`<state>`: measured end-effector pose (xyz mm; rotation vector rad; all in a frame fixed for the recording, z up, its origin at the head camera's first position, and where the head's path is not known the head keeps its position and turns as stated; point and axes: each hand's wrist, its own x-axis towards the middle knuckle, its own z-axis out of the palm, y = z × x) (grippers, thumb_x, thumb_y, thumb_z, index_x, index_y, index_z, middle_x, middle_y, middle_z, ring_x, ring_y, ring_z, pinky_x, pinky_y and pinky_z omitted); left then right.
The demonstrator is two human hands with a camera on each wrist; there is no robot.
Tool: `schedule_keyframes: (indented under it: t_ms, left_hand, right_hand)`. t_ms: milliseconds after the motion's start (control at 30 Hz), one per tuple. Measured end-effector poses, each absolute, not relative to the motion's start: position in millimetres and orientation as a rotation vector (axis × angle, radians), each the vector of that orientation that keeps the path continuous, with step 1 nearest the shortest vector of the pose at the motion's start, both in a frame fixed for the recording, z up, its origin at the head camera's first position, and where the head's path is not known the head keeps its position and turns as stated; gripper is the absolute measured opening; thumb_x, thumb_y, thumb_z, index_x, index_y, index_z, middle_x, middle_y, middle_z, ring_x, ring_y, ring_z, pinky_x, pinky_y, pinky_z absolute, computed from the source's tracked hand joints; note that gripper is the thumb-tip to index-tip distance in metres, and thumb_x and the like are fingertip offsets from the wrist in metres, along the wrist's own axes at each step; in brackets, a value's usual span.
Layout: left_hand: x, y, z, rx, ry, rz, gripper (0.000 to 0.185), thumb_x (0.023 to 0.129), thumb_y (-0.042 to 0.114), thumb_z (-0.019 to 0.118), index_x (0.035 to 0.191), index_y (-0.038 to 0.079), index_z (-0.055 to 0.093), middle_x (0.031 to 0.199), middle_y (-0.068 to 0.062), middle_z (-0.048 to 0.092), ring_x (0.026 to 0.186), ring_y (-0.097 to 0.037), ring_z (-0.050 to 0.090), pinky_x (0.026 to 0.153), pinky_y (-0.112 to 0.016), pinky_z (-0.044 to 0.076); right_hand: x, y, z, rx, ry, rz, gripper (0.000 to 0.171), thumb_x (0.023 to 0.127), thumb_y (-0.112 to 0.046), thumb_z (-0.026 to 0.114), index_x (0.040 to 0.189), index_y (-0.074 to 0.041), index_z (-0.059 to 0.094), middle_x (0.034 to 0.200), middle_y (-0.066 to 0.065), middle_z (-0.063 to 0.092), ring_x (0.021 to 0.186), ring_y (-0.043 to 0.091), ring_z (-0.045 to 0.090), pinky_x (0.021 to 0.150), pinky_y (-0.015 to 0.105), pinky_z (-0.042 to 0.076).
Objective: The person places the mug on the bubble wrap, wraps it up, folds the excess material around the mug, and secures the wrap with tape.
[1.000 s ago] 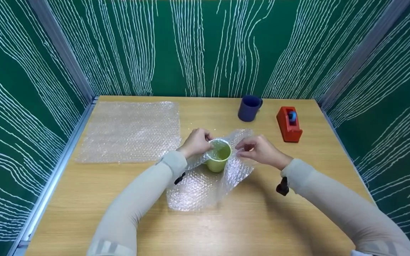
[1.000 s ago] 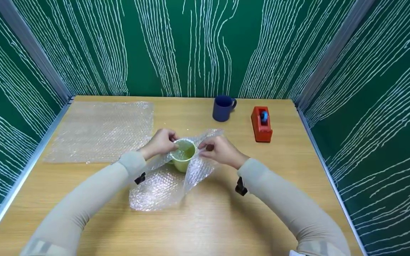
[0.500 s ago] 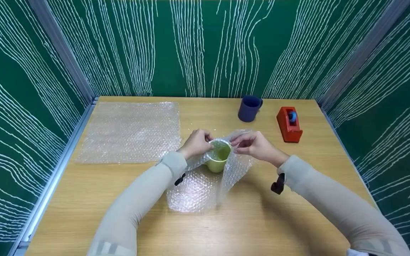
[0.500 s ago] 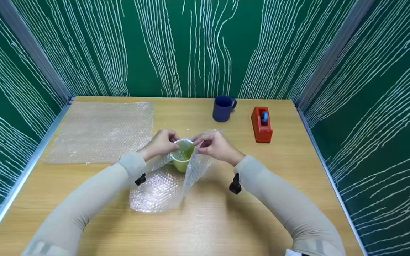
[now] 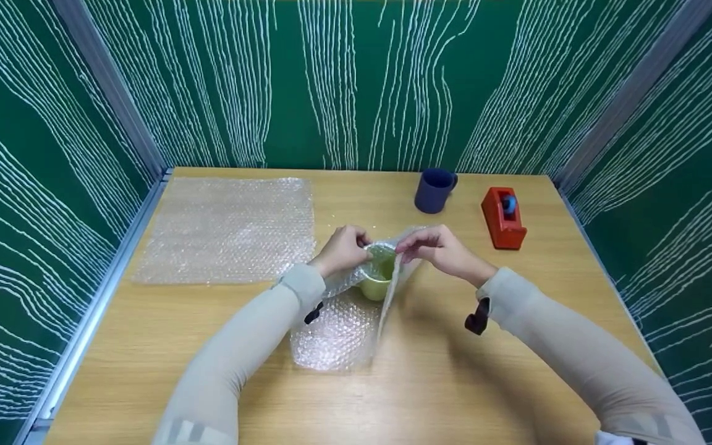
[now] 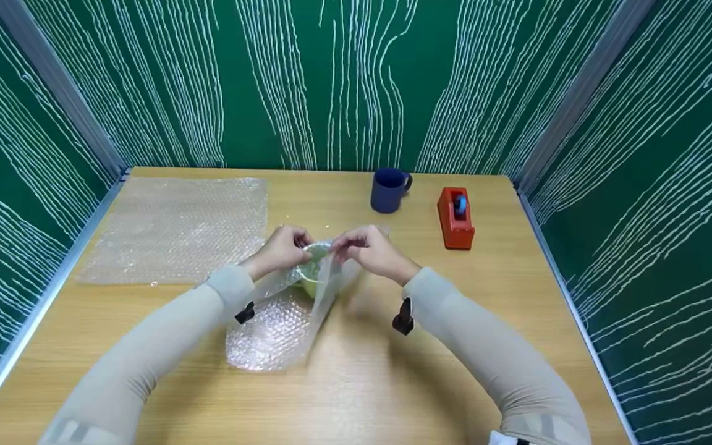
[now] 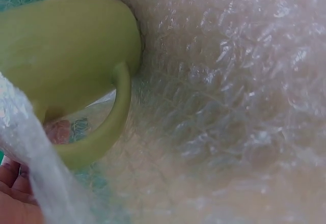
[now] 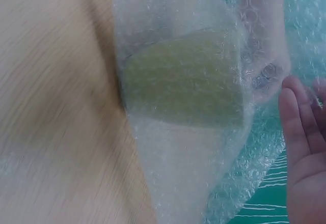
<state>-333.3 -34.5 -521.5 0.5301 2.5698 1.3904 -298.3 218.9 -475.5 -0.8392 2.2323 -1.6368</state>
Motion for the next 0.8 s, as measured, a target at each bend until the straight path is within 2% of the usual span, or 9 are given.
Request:
schedule_keyframes:
  t_ms: [100,233,367,467,600,700,800]
  left_hand:
    - [-332,-34,-521,0.502,2.528,1.424,0.013,0.086,-0.005,0.076,0.098,0.000,0.074,0.082,0.002,0.062,0.078,-0.012,0.058,0.070,-0.021,0.050]
    - [-332,-35,-521,0.477,2.498,1.455,0.013,0.086,-0.004,0.078,0.099,0.000,0.074,0.082,0.002,0.062,0.077,-0.012,0.058,0.070,-0.021,0.050]
    - [-333,-35,-522,0.484,2.498,1.479,0.013,0.086,0.000,0.082,0.098,-0.001,0.076,0.082,0.003,0.066,0.078,-0.011,0.060,0.072,-0.020,0.051]
    - [-333,-37,-522,0.466,2.464,1.518,0.012,0.087,0.000,0.079,0.099,-0.001,0.078,0.085,0.002,0.069,0.080,-0.011,0.061,0.074,-0.020,0.051]
    - [-333,-42,-518,0.398,2.399,1.569,0.013,0.095,0.008,0.070,0.100,0.001,0.080,0.089,0.002,0.071,0.083,-0.011,0.060,0.076,-0.021,0.050]
    - [-334,-46,-513,0.334,2.353,1.587,0.028,0.107,0.023,0.059,0.099,0.004,0.079,0.090,0.001,0.070,0.084,-0.011,0.061,0.074,-0.023,0.052]
    - [-336,-50,-509,0.279,2.306,1.594,0.043,0.114,0.039,0.049,0.097,0.007,0.073,0.091,-0.002,0.069,0.084,-0.013,0.065,0.073,-0.025,0.057]
  right_hand:
    - [-299,216,-478,-0.844,2.248,-1.621,0.025,0.094,0.018,0.062,0.115,0.013,0.076,0.123,0.037,0.070,0.096,0.016,0.076,0.090,0.025,0.065]
    - [-301,211,-481,-0.810,2.354,-1.576,0.016,0.092,0.008,0.081,0.108,0.008,0.079,0.118,0.030,0.075,0.094,0.015,0.075,0.088,0.021,0.064]
    - [-304,208,-483,-0.730,2.432,-1.594,0.011,0.094,0.001,0.082,0.102,0.006,0.079,0.110,0.023,0.078,0.089,0.012,0.073,0.086,0.020,0.064]
    - [-306,206,-484,-0.676,2.462,-1.627,0.012,0.094,0.000,0.082,0.102,0.007,0.078,0.105,0.018,0.080,0.085,0.012,0.072,0.084,0.021,0.064]
    - [-308,202,-487,-0.635,2.504,-1.653,0.012,0.094,-0.001,0.083,0.103,0.006,0.080,0.100,0.013,0.080,0.082,0.014,0.070,0.080,0.020,0.063]
    - [-310,198,-490,-0.625,2.542,-1.655,0.010,0.093,-0.001,0.083,0.102,0.005,0.081,0.097,0.012,0.080,0.079,0.015,0.067,0.076,0.019,0.061]
    - [-311,194,-493,-0.629,2.576,-1.655,0.009,0.093,-0.001,0.084,0.101,0.004,0.081,0.096,0.015,0.080,0.077,0.015,0.064,0.071,0.018,0.057]
